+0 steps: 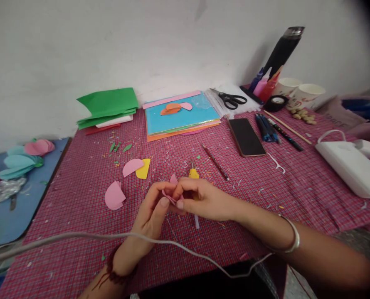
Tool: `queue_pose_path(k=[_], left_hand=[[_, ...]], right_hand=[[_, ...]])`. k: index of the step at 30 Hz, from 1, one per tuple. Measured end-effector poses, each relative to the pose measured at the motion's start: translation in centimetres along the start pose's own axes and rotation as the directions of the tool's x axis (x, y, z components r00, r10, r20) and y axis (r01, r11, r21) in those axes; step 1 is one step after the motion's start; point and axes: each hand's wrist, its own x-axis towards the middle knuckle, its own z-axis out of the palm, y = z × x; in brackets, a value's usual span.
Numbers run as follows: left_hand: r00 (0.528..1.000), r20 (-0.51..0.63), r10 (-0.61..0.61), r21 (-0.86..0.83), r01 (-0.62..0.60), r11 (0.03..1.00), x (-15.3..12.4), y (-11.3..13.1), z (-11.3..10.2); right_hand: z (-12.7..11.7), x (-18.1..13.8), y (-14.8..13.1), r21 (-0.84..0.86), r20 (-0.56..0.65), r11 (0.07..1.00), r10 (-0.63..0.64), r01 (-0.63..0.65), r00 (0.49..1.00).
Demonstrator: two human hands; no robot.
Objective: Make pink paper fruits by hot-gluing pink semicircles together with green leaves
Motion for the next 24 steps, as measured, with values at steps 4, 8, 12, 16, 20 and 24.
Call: queue_pose_path(k=[4, 8, 12, 16, 20, 24], left_hand=[[1.0, 0.022, 0.012, -0.052, -0.01, 0.999, 0.0, 0.3, 0.2], [0.994, -0.018, 0.107, 0.018, -0.106, 0.994, 0.4, 0.8, 0.7], [0.991, -0.069, 0.114, 0.074, -0.109, 0.991, 0.6, 0.9, 1.0], [0.992, -0.049, 0.115, 0.03, -0.114, 0.993, 0.6, 0.7, 1.0], [0.987, -0.047, 0.154, 0.102, -0.149, 0.984, 0.8, 0.6, 1.0], [0.988, -0.013, 0.153, 0.134, -0.15, 0.98, 0.8, 0.9, 0.8]], right_hand=[[-0.3, 0.1, 0.2, 0.043, 0.033, 0.999, -0.029, 0.028, 0.999], [-0.3, 0.2, 0.2, 0.094, 0.038, 0.996, 0.006, -0.01, 0.999], [0.1, 0.2, 0.2, 0.066, -0.04, 0.998, 0.024, -0.021, 0.999], [0.5, 0.2, 0.4, 0.015, -0.108, 1.0, 0.006, -0.005, 0.994], [0.8, 0.1, 0.5, -0.08, -0.12, 0.997, -0.035, 0.026, 0.992], [0.7, 0.1, 0.5, -0.092, -0.122, 0.996, -0.005, -0.006, 0.992]])
